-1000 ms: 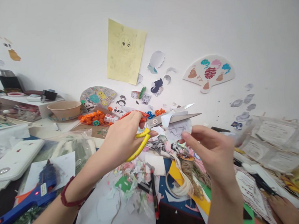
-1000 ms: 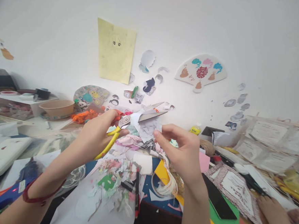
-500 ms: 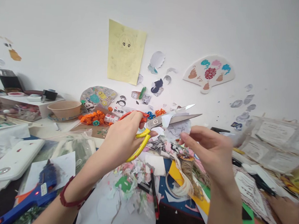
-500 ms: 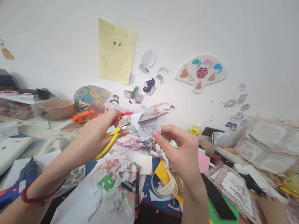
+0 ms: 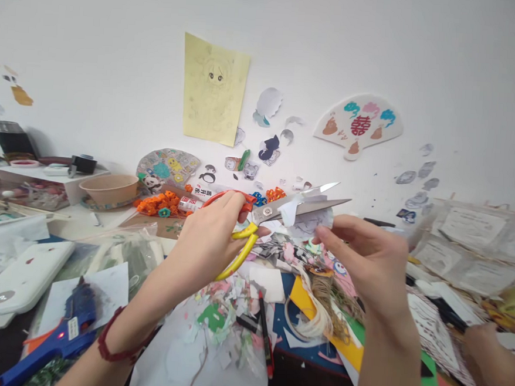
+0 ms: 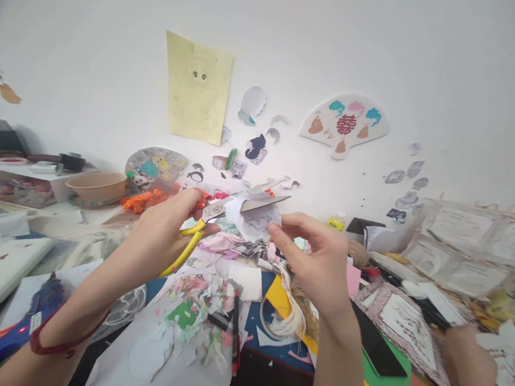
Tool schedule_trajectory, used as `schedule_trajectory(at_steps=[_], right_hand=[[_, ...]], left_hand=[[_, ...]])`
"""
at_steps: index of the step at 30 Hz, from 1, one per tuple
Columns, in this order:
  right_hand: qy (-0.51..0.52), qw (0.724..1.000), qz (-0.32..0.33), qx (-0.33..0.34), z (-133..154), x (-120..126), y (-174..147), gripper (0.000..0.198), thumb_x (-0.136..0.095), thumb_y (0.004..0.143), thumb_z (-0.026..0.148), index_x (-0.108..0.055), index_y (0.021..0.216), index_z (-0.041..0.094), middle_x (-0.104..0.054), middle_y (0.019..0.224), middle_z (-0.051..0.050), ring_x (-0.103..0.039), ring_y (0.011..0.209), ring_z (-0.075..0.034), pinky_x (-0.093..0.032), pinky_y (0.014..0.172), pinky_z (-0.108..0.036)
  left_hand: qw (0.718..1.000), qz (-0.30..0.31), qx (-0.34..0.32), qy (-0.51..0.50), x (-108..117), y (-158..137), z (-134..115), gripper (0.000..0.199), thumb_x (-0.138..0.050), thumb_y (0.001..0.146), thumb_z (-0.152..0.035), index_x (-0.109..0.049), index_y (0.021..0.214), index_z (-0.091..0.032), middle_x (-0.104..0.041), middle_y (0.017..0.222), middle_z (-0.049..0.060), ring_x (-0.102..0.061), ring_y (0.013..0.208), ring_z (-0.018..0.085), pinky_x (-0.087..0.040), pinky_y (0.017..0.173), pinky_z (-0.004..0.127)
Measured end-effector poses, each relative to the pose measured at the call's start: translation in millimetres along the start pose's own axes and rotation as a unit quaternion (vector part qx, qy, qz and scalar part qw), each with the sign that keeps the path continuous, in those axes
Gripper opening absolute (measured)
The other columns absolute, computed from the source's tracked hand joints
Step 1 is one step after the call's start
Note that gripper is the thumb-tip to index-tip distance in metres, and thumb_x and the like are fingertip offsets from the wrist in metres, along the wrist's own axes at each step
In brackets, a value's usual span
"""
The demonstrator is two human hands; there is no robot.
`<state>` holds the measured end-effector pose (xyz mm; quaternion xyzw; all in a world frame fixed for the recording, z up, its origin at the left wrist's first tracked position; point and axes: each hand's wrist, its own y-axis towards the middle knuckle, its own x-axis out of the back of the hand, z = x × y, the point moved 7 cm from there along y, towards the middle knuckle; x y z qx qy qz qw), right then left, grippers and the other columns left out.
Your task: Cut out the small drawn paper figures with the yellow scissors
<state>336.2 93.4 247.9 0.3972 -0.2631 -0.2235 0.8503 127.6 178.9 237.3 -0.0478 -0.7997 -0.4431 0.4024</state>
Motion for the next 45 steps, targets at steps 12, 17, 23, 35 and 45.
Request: schedule_trajectory(at_steps=[12, 17, 23, 35, 45], right_hand=[[-0.016, 1.000, -0.010, -0.001, -2, 7, -2, 0.008, -0.077, 0.083, 0.026, -0.072, 0.077, 0.024, -0.067, 0.073, 0.003, -0.063, 0.066, -0.013, -0.050, 0.063, -0.027], [-0.005, 1.000, -0.004, 0.006, 0, 7, -1, 0.008, -0.077, 0.083, 0.024, -0.071, 0.078, 0.024, -0.066, 0.073, 0.003, -0.061, 0.067, -0.013, -0.050, 0.065, -0.027], [-0.012, 1.000, -0.005, 0.017, 3, 8, 0, 0.008, -0.076, 0.083, 0.023, -0.071, 0.077, 0.023, -0.065, 0.073, 0.001, -0.058, 0.067, -0.014, -0.048, 0.065, -0.029], [-0.004, 0.999, -0.016, 0.036, 8, 11, -2, 0.010, -0.075, 0.084, 0.021, -0.070, 0.077, 0.024, -0.063, 0.073, 0.002, -0.054, 0.067, -0.014, -0.044, 0.064, -0.030], [0.000, 0.998, -0.037, 0.049, 11, 14, -1, 0.010, -0.075, 0.084, 0.020, -0.069, 0.077, 0.025, -0.062, 0.072, 0.002, -0.053, 0.065, -0.014, -0.043, 0.063, -0.031]], left_hand=[[1.000, 0.000, -0.008, -0.003, 2, -1, -3, 0.026, -0.050, 0.094, -0.044, -0.036, 0.085, -0.024, -0.057, 0.083, 0.000, -0.049, 0.065, 0.018, -0.031, 0.058, 0.028], [1.000, -0.001, -0.009, 0.001, 2, 0, -4, 0.026, -0.050, 0.094, -0.044, -0.036, 0.084, -0.024, -0.057, 0.081, 0.000, -0.049, 0.064, 0.018, -0.032, 0.058, 0.028], [1.000, 0.005, -0.009, 0.001, 2, -2, -5, 0.025, -0.049, 0.094, -0.044, -0.037, 0.085, -0.024, -0.058, 0.085, 0.001, -0.052, 0.067, 0.018, -0.032, 0.058, 0.028], [1.000, 0.013, -0.009, -0.001, 3, -2, -6, 0.026, -0.049, 0.094, -0.044, -0.035, 0.084, -0.024, -0.057, 0.084, 0.000, -0.051, 0.067, 0.018, -0.031, 0.059, 0.029], [1.000, 0.016, -0.015, -0.003, 4, -2, -6, 0.025, -0.047, 0.095, -0.044, -0.037, 0.084, -0.024, -0.059, 0.087, 0.001, -0.052, 0.068, 0.018, -0.033, 0.060, 0.029]])
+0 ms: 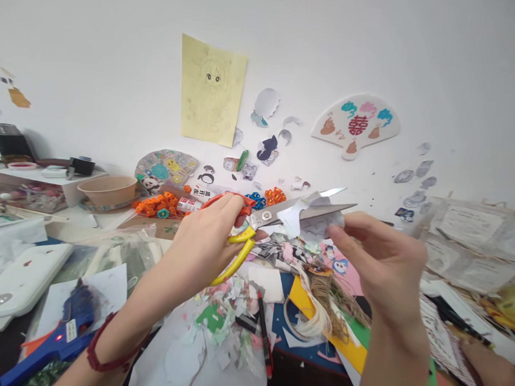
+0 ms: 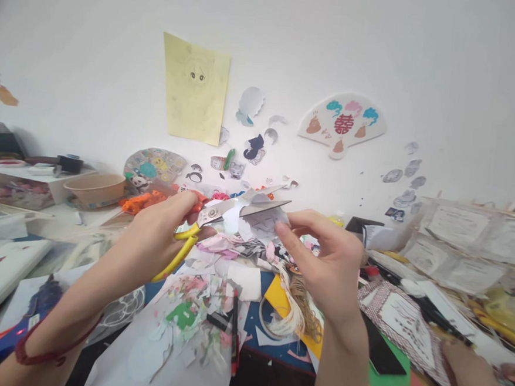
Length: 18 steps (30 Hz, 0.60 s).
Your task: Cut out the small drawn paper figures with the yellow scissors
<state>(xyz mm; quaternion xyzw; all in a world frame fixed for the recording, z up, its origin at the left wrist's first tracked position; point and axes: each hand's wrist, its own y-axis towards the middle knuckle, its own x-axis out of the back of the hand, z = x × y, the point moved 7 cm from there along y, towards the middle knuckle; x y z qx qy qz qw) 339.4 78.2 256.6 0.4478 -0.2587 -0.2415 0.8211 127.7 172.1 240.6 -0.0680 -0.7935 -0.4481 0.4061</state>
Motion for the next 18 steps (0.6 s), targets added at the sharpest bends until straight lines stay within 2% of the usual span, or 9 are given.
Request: schedule_trajectory(at_steps=[5, 10, 18], right_hand=[[0.021, 1.000, -0.020, 0.011, 4, 1, 0, 0.009, -0.073, 0.085, 0.018, -0.071, 0.080, 0.025, -0.064, 0.074, 0.002, -0.056, 0.068, -0.015, -0.045, 0.064, -0.031], [-0.001, 0.998, -0.037, 0.050, 10, 2, -1, 0.012, -0.073, 0.085, 0.015, -0.072, 0.080, 0.026, -0.066, 0.073, 0.001, -0.057, 0.070, -0.016, -0.043, 0.065, -0.033], [-0.015, 0.998, -0.005, 0.056, 12, -4, -1, 0.013, -0.074, 0.084, 0.014, -0.071, 0.080, 0.027, -0.069, 0.078, -0.001, -0.061, 0.076, -0.021, -0.045, 0.069, -0.037]], left_hand=[[1.000, 0.004, 0.011, 0.006, 1, 0, 1, 0.027, -0.047, 0.095, -0.047, -0.041, 0.085, -0.023, -0.061, 0.086, 0.002, -0.055, 0.071, 0.019, -0.034, 0.060, 0.030], [1.000, -0.005, -0.019, 0.023, 3, 1, -2, 0.029, -0.054, 0.091, -0.049, -0.047, 0.095, -0.021, -0.062, 0.099, 0.007, -0.057, 0.088, 0.025, -0.038, 0.066, 0.033], [0.999, 0.005, -0.027, -0.016, -1, 1, -1, 0.026, -0.058, 0.090, -0.045, -0.048, 0.096, -0.022, -0.062, 0.100, 0.006, -0.057, 0.093, 0.025, -0.041, 0.072, 0.034]])
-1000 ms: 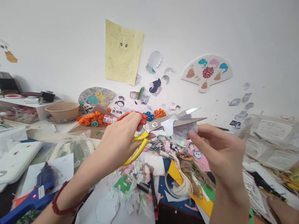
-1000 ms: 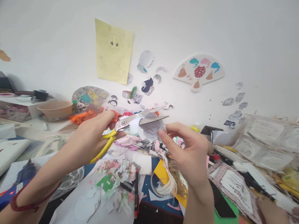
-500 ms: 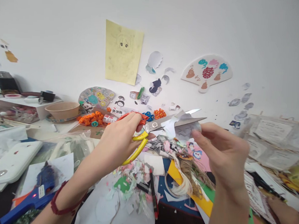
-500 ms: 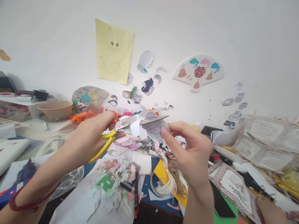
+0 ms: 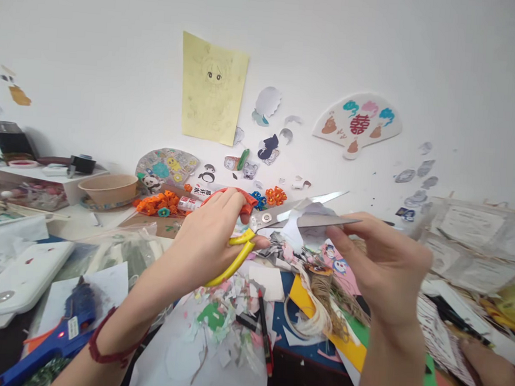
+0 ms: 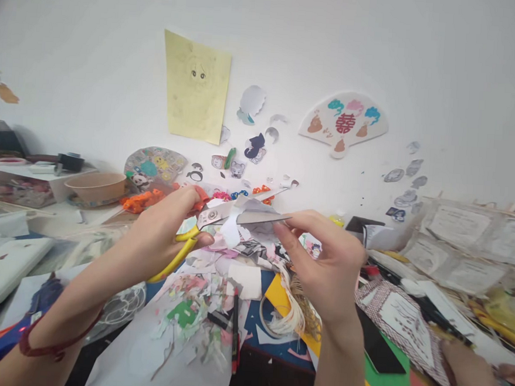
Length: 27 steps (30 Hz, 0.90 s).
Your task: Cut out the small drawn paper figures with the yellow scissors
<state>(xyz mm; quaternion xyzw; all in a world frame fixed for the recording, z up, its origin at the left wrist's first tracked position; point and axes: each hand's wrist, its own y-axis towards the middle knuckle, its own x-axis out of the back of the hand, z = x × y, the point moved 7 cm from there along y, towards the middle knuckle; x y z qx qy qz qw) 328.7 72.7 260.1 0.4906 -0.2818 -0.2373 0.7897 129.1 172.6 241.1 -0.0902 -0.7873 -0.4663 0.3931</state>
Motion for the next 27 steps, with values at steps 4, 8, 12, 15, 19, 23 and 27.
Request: schedule_trajectory(at_steps=[4, 8, 12, 15, 19, 23, 27], right_hand=[[-0.005, 1.000, 0.001, -0.002, 0.2, -1.0, -0.3, 0.014, -0.074, 0.084, 0.015, -0.070, 0.080, 0.028, -0.068, 0.077, -0.001, -0.060, 0.074, -0.021, -0.044, 0.068, -0.037], [-0.016, 1.000, 0.003, 0.005, 1.6, -1.3, -0.5, 0.015, -0.073, 0.084, 0.014, -0.069, 0.078, 0.028, -0.066, 0.074, 0.000, -0.058, 0.072, -0.020, -0.043, 0.067, -0.036], [-0.023, 1.000, 0.005, 0.010, 2.6, -2.0, -0.2, 0.016, -0.073, 0.084, 0.013, -0.069, 0.079, 0.028, -0.066, 0.075, 0.000, -0.059, 0.073, -0.020, -0.043, 0.067, -0.036], [-0.026, 1.000, 0.005, 0.010, 3.5, -2.3, 0.2, 0.016, -0.073, 0.084, 0.013, -0.070, 0.080, 0.028, -0.067, 0.076, 0.000, -0.059, 0.072, -0.020, -0.043, 0.068, -0.036], [-0.021, 1.000, 0.001, 0.019, 5.6, -1.1, 0.3, 0.017, -0.073, 0.084, 0.012, -0.070, 0.080, 0.028, -0.067, 0.076, 0.000, -0.059, 0.073, -0.020, -0.044, 0.069, -0.036], [-0.019, 1.000, -0.008, 0.019, 5.6, 1.3, -0.1, 0.016, -0.073, 0.084, 0.011, -0.070, 0.080, 0.027, -0.068, 0.078, -0.001, -0.062, 0.077, -0.021, -0.046, 0.070, -0.037], [-0.016, 1.000, -0.015, 0.019, 5.4, 3.9, -0.3, 0.016, -0.074, 0.083, 0.011, -0.071, 0.081, 0.027, -0.069, 0.080, -0.001, -0.062, 0.077, -0.021, -0.047, 0.070, -0.037]], left_hand=[[1.000, 0.009, 0.006, -0.018, -2.1, -0.1, 1.0, 0.026, -0.058, 0.090, -0.046, -0.047, 0.095, -0.022, -0.062, 0.099, 0.006, -0.058, 0.092, 0.025, -0.041, 0.071, 0.034], [0.999, 0.015, 0.015, -0.030, -4.5, 0.3, 3.0, 0.029, -0.059, 0.090, -0.048, -0.045, 0.094, -0.022, -0.061, 0.097, 0.004, -0.057, 0.088, 0.023, -0.040, 0.070, 0.033], [0.999, 0.017, 0.020, -0.035, -4.7, 0.4, 3.6, 0.033, -0.060, 0.090, -0.050, -0.041, 0.090, -0.023, -0.059, 0.095, 0.003, -0.055, 0.085, 0.022, -0.038, 0.069, 0.032], [0.999, 0.028, 0.027, -0.032, -4.8, -0.1, 3.4, 0.033, -0.060, 0.091, -0.050, -0.039, 0.089, -0.023, -0.057, 0.092, 0.002, -0.054, 0.082, 0.021, -0.036, 0.067, 0.031], [0.999, 0.032, 0.030, -0.018, -3.9, -1.2, 2.3, 0.035, -0.059, 0.091, -0.051, -0.037, 0.087, -0.023, -0.056, 0.090, 0.001, -0.053, 0.081, 0.021, -0.035, 0.066, 0.030], [0.999, 0.038, 0.026, -0.008, -4.1, -2.0, 2.5, 0.035, -0.055, 0.093, -0.053, -0.037, 0.088, -0.023, -0.056, 0.090, 0.001, -0.052, 0.079, 0.021, -0.035, 0.066, 0.030], [0.999, 0.039, 0.022, 0.007, -4.2, -2.3, 3.1, 0.033, -0.053, 0.094, -0.053, -0.037, 0.089, -0.024, -0.057, 0.090, 0.002, -0.051, 0.077, 0.020, -0.034, 0.065, 0.030]])
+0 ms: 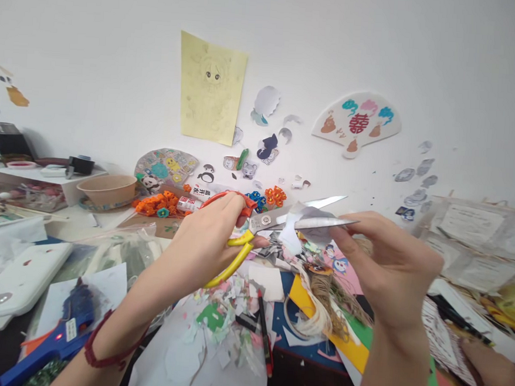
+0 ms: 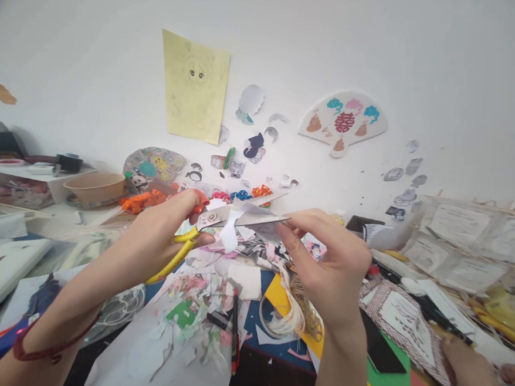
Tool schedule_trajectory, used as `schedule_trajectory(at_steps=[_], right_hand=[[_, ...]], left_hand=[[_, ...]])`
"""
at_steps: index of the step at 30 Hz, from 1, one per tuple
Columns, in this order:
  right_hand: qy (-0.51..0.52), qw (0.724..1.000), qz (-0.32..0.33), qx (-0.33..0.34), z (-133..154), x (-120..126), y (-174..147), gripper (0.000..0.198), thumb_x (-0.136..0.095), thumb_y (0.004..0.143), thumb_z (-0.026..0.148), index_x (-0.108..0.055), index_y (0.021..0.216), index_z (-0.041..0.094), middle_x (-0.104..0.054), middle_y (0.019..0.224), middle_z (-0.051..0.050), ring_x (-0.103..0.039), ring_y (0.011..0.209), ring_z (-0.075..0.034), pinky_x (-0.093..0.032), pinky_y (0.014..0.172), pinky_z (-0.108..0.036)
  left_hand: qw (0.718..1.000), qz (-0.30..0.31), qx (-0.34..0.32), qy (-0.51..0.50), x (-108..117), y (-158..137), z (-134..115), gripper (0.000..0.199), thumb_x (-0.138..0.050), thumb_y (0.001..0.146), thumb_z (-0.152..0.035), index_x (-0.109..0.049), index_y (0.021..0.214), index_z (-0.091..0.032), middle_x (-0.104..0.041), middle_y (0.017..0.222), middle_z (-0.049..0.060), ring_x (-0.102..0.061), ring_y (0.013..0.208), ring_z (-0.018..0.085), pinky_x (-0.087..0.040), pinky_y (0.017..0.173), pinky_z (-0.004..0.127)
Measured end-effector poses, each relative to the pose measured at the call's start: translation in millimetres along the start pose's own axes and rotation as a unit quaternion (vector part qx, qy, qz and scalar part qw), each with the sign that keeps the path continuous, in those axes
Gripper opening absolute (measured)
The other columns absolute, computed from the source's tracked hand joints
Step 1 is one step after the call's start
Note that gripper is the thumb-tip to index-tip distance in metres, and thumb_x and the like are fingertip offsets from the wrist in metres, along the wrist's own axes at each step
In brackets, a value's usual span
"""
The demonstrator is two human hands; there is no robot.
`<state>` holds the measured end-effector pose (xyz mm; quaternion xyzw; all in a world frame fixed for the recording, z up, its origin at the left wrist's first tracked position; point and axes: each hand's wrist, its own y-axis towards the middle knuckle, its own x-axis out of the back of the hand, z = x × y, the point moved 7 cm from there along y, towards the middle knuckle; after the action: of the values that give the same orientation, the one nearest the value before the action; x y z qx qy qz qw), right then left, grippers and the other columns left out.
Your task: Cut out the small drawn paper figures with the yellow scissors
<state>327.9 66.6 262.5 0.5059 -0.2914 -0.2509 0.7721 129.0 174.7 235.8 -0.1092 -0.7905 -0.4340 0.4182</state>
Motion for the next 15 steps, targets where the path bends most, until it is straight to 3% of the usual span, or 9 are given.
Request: schedule_trajectory(at_steps=[15], right_hand=[[-0.014, 1.000, -0.007, 0.023, 4.9, 1.1, 1.3, 0.019, -0.072, 0.082, 0.008, -0.072, 0.083, 0.027, -0.069, 0.081, -0.001, -0.062, 0.076, -0.020, -0.045, 0.069, -0.037]], left_hand=[[1.000, 0.004, 0.001, 0.009, -0.9, -2.6, 0.7, 0.031, -0.049, 0.095, -0.050, -0.034, 0.087, -0.024, -0.054, 0.086, 0.000, -0.049, 0.074, 0.020, -0.031, 0.063, 0.030]])
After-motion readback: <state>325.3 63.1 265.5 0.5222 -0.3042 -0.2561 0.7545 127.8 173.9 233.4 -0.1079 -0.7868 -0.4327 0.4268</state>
